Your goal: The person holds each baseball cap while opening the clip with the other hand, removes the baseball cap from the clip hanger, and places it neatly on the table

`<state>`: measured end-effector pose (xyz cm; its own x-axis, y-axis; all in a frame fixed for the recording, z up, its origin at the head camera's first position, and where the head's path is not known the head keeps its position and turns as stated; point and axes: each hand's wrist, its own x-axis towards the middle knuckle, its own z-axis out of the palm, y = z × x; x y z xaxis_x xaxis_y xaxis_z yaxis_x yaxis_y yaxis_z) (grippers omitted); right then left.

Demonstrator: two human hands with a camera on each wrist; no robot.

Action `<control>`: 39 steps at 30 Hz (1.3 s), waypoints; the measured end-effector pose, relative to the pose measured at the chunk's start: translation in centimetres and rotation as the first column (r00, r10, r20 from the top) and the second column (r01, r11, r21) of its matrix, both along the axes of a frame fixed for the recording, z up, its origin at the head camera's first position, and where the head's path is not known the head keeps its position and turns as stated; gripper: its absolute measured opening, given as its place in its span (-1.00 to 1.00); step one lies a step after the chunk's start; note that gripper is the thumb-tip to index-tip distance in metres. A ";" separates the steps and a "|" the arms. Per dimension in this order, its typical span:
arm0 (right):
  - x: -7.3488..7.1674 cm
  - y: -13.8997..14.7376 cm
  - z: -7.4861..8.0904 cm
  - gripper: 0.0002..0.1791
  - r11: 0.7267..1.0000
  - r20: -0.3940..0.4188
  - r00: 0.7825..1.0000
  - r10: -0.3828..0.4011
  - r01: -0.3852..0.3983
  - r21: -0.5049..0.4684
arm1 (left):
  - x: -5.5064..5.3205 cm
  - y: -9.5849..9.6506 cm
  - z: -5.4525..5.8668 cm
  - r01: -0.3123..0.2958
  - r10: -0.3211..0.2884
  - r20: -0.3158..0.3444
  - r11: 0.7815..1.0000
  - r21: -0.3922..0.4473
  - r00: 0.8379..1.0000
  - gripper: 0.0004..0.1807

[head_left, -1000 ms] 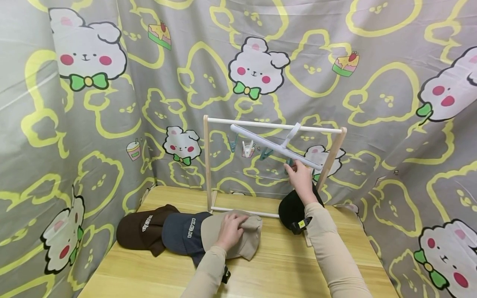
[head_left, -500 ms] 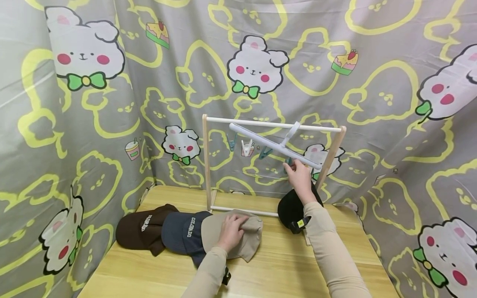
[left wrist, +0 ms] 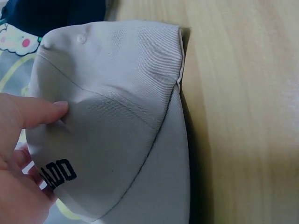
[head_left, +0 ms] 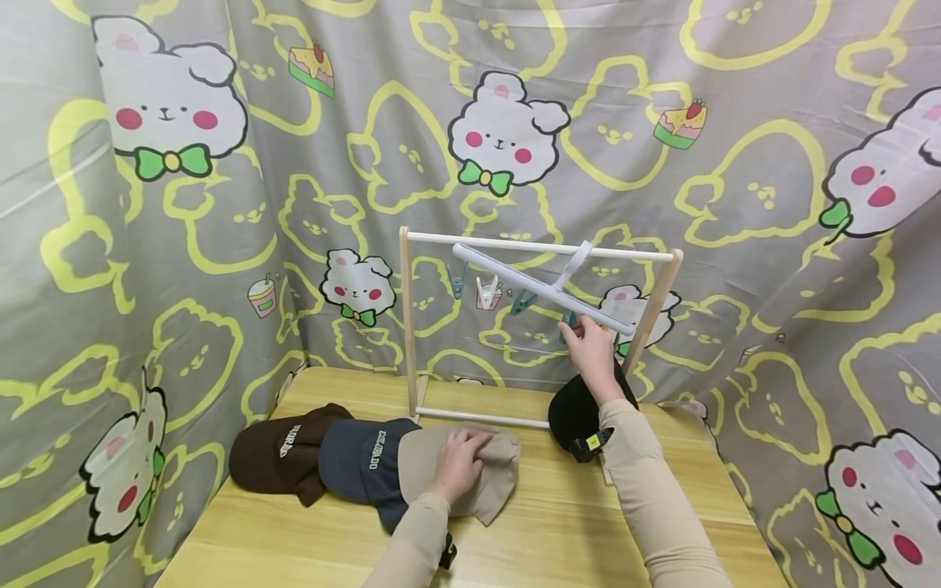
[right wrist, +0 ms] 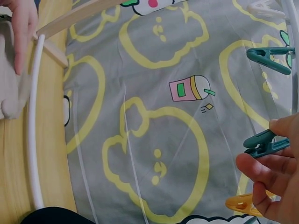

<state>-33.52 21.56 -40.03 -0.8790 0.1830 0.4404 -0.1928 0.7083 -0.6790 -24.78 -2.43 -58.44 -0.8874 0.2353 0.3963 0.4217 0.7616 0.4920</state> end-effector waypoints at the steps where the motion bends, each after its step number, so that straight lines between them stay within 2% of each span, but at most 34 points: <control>1: 0.0 0.0 0.0 -0.66 1.000 -0.001 1.000 -0.001 0.001 0.000 | 0.1 0.0 -0.1 0.002 -0.002 0.003 1.000 -0.002 1.000 -0.51; 10: -0.1 -0.1 -0.1 -0.66 1.000 -0.005 1.000 -0.005 0.005 0.005 | 0.2 0.1 -0.8 0.017 -0.017 0.008 1.000 -0.010 1.000 -0.50; 17: 0.0 0.0 0.0 -0.63 1.000 0.001 1.000 -0.002 0.002 0.005 | 0.2 0.1 -0.8 0.035 -0.035 0.019 0.999 -0.017 0.999 -0.49; 32: -0.2 0.0 -0.2 -0.64 1.000 0.004 1.000 -0.009 0.009 0.009 | 0.4 -0.2 -0.6 0.080 -0.074 0.120 0.996 -0.042 0.990 -0.54; 39: -0.1 0.0 -0.2 -0.63 1.000 0.008 1.000 0.001 -0.001 0.003 | 0.6 -0.5 -0.8 0.091 -0.085 0.105 0.994 -0.057 0.991 -0.52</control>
<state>-33.65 21.53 -40.23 -0.8828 0.1805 0.4336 -0.1880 0.7102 -0.6784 -24.17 -2.93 -59.28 -0.8972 0.3355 0.2871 0.4385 0.7537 0.4896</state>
